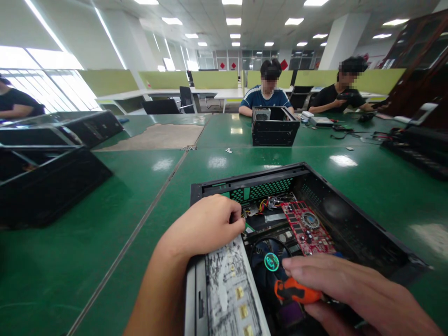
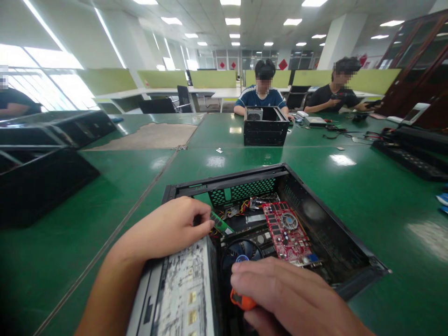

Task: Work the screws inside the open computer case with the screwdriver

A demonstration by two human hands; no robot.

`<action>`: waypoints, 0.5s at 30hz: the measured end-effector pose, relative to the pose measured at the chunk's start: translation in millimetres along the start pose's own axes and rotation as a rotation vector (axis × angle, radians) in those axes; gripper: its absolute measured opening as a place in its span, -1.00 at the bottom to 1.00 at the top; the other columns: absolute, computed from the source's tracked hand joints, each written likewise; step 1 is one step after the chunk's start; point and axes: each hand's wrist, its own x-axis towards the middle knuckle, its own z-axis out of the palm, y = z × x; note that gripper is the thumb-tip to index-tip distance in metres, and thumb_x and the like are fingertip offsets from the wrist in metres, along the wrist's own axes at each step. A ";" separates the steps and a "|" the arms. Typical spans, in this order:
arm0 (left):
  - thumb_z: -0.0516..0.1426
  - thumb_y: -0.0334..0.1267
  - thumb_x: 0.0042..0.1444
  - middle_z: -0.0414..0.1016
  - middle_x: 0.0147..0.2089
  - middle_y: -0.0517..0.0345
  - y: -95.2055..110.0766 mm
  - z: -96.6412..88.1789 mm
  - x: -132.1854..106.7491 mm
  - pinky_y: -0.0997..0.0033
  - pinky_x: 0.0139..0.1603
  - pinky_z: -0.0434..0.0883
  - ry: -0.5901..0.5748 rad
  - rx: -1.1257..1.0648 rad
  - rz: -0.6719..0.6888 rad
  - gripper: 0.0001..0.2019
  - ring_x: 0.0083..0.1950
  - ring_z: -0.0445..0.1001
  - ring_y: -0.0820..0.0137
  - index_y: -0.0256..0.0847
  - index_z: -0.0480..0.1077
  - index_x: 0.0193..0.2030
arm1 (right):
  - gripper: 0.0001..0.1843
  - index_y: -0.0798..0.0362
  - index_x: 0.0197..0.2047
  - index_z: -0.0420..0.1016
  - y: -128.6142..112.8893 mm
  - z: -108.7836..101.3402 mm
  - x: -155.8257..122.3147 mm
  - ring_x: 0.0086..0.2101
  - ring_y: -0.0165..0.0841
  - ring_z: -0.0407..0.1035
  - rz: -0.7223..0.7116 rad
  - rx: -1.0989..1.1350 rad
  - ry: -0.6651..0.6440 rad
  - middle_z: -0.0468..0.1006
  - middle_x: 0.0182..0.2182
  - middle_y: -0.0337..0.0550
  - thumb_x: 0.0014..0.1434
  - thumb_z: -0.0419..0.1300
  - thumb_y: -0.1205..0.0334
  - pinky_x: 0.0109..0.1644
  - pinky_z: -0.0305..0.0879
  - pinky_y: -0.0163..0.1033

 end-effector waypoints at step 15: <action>0.10 -0.21 0.14 0.49 -0.48 0.19 -1.7 0.6 0.9 0.40 -0.44 0.15 0.002 -0.007 -0.001 -0.77 -0.46 0.36 0.42 -0.18 0.43 -0.51 | -0.81 0.04 0.04 0.46 -1.2 0.4 8.0 -0.16 -0.50 0.64 -0.025 0.014 0.046 0.74 -0.15 -0.21 0.40 0.10 0.27 0.08 0.41 -0.53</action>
